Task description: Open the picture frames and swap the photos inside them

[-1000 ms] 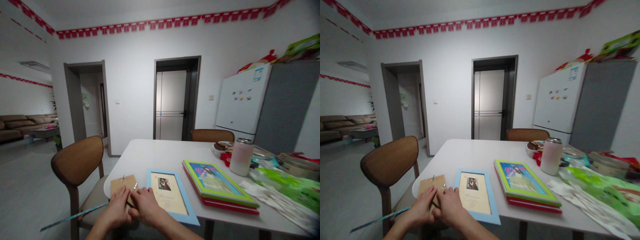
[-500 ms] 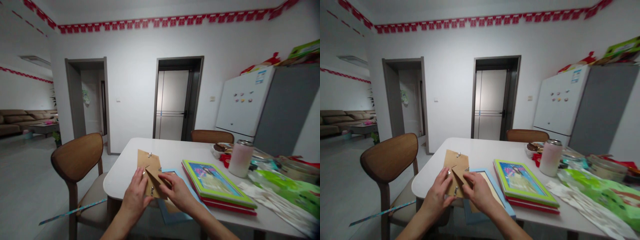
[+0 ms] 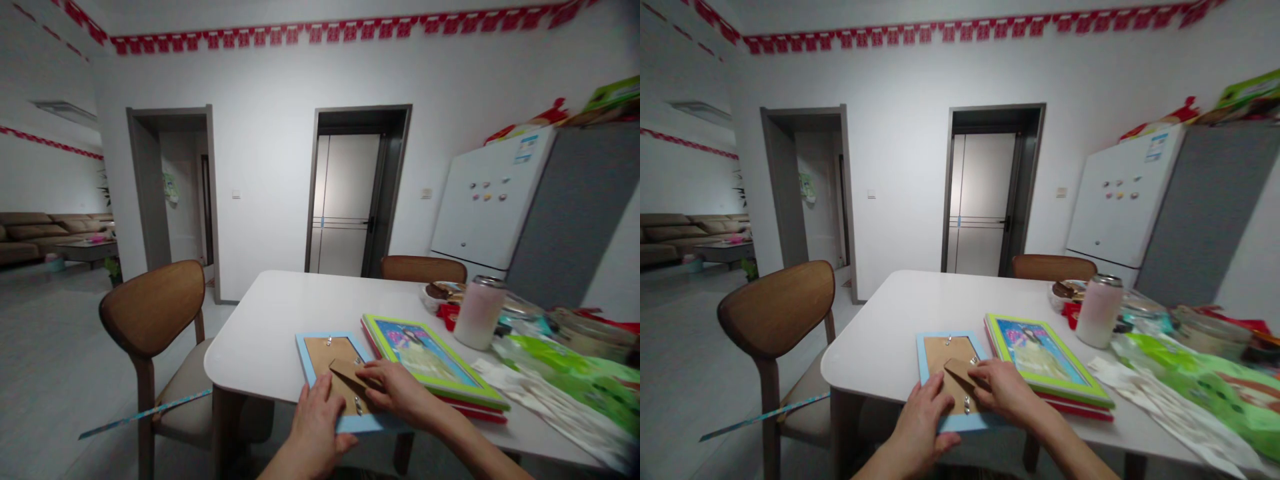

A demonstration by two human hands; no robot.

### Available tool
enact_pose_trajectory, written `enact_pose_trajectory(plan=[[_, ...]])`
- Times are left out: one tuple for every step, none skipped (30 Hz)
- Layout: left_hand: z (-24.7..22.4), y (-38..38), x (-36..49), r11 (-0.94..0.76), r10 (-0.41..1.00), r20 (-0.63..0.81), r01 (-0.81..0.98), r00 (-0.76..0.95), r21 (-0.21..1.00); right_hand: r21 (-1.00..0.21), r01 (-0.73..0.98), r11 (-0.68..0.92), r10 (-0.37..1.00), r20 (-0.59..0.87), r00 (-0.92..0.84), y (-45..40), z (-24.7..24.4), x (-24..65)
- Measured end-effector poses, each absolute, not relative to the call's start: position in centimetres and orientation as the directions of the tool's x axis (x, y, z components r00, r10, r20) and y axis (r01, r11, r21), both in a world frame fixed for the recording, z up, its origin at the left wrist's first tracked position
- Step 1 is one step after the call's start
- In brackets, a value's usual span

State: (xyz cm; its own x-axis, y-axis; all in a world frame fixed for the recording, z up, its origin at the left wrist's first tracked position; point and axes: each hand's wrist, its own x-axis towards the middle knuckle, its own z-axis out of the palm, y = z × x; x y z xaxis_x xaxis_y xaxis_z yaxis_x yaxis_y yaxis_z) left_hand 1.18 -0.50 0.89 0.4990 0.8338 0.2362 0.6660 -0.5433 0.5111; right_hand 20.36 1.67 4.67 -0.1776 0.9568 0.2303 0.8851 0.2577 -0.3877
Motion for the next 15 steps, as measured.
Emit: enact_pose_trajectory(plan=[[1.0,-0.4,0.6,-0.545,0.832,0.229,0.670,0.504,0.503,-0.385,0.882,0.273,0.956,0.209,-0.205,1.8,4.7,20.1],[1.1,-0.3,0.0,-0.538,0.837,0.218,0.680,0.502,0.499,-0.383,0.876,0.293,0.953,0.188,-0.236,1.9,4.8,19.9],[1.1,-0.1,-0.6,-0.525,0.845,0.203,0.692,0.495,0.495,-0.383,0.872,0.305,0.951,0.171,-0.257,2.1,4.8,19.7],[1.2,0.1,-1.1,-0.509,0.855,0.190,0.707,0.484,0.491,-0.384,0.875,0.295,0.954,0.168,-0.248,2.2,4.7,19.5],[1.2,0.3,-1.5,-0.495,0.863,0.178,0.721,0.472,0.485,-0.383,0.880,0.282,0.958,0.164,-0.236,2.4,4.6,19.4],[1.3,0.5,-1.8,-0.484,0.870,0.169,0.736,0.463,0.474,-0.379,0.884,0.275,0.960,0.157,-0.232,2.5,4.5,19.3],[1.4,0.6,-2.0,-0.479,0.874,0.166,0.747,0.458,0.461,-0.371,0.886,0.278,0.960,0.147,-0.239,2.6,4.3,19.1],[1.4,0.8,-2.2,-0.482,0.872,0.164,0.753,0.460,0.449,-0.364,0.885,0.289,0.957,0.138,-0.256,2.6,4.2,19.0],[1.5,0.9,-2.4,-0.490,0.868,0.164,0.754,0.469,0.438,-0.359,0.882,0.305,0.952,0.133,-0.275,2.5,3.9,18.8],[1.6,1.0,-2.6,-0.499,0.863,0.160,0.754,0.480,0.429,-0.355,0.878,0.321,0.947,0.135,-0.291,2.3,3.7,18.5],[1.7,1.1,-2.8,-0.507,0.857,0.154,0.752,0.491,0.421,-0.351,0.875,0.334,0.943,0.144,-0.301,2.1,3.4,18.2],[1.8,1.1,-3.0,-0.510,0.855,0.151,0.752,0.496,0.417,-0.345,0.873,0.344,0.938,0.163,-0.305,1.9,3.1,17.9],[1.9,1.1,-3.1,-0.510,0.855,0.151,0.754,0.496,0.415,-0.335,0.873,0.353,0.934,0.187,-0.306,1.6,2.8,17.5],[1.9,1.1,-3.2,-0.512,0.855,0.156,0.754,0.495,0.413,-0.319,0.874,0.365,0.927,0.213,-0.309,1.3,2.5,17.2],[1.9,1.1,-3.3,-0.518,0.852,0.163,0.750,0.498,0.411,-0.301,0.875,0.379,0.918,0.240,-0.315,1.2,2.2,16.9]])
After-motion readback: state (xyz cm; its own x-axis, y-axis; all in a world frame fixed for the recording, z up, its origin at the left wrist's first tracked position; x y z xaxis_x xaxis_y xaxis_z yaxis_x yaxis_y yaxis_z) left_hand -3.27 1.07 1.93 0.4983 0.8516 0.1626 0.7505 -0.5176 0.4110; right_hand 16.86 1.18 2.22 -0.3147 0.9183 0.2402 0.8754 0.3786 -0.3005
